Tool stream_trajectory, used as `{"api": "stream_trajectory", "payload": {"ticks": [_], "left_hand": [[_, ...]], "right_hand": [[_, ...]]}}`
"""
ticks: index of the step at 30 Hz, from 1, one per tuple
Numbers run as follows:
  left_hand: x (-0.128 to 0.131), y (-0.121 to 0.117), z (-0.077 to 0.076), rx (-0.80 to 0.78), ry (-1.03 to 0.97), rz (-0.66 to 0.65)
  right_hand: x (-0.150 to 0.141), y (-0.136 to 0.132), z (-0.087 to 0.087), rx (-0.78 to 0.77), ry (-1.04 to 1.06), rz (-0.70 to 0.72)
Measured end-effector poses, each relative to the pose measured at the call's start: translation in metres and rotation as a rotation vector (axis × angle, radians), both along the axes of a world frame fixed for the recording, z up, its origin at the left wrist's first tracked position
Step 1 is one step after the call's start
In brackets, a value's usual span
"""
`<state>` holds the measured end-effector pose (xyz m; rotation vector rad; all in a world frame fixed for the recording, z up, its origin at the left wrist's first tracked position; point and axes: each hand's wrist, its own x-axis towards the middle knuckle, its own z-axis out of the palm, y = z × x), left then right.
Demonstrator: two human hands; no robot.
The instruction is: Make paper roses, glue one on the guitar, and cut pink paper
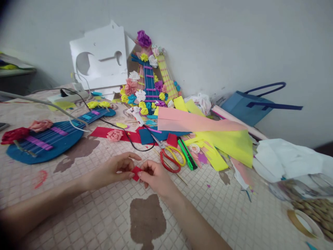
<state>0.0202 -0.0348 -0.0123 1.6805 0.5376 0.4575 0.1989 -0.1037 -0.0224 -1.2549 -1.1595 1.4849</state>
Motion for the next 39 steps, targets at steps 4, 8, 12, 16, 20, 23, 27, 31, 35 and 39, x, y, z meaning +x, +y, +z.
{"api": "stream_trajectory", "payload": {"ticks": [4, 8, 12, 16, 20, 23, 27, 31, 35, 39], "left_hand": [[-0.002, 0.004, 0.001, -0.013, -0.036, 0.016], [-0.003, 0.005, 0.001, -0.005, -0.023, -0.039], [-0.003, 0.006, -0.002, 0.036, -0.031, -0.013], [-0.002, 0.001, 0.000, 0.137, -0.042, 0.057], [0.002, -0.009, 0.004, 0.395, 0.037, 0.093], [0.005, -0.014, 0.004, 0.493, 0.030, 0.132], [0.006, -0.012, 0.003, 0.428, -0.001, 0.179], [0.005, -0.009, 0.003, 0.333, 0.009, 0.183], [0.007, -0.010, 0.001, 0.157, -0.010, 0.179], [0.010, -0.010, 0.000, -0.134, -0.110, 0.179]], "right_hand": [[0.000, 0.000, 0.003, -0.004, 0.008, -0.023], [-0.001, 0.000, 0.006, 0.002, -0.016, -0.001], [-0.001, 0.000, 0.005, -0.021, -0.018, -0.067], [-0.002, 0.001, 0.004, -0.060, 0.107, -0.196], [-0.004, 0.001, 0.004, -0.115, 0.221, -0.230], [-0.005, -0.001, 0.005, -0.120, 0.247, -0.209], [-0.005, -0.003, 0.007, -0.091, 0.198, -0.187], [-0.003, -0.003, 0.007, -0.038, 0.148, -0.165], [-0.004, -0.003, 0.003, 0.006, 0.105, -0.172], [-0.005, -0.003, 0.002, 0.051, 0.064, -0.156]]}}
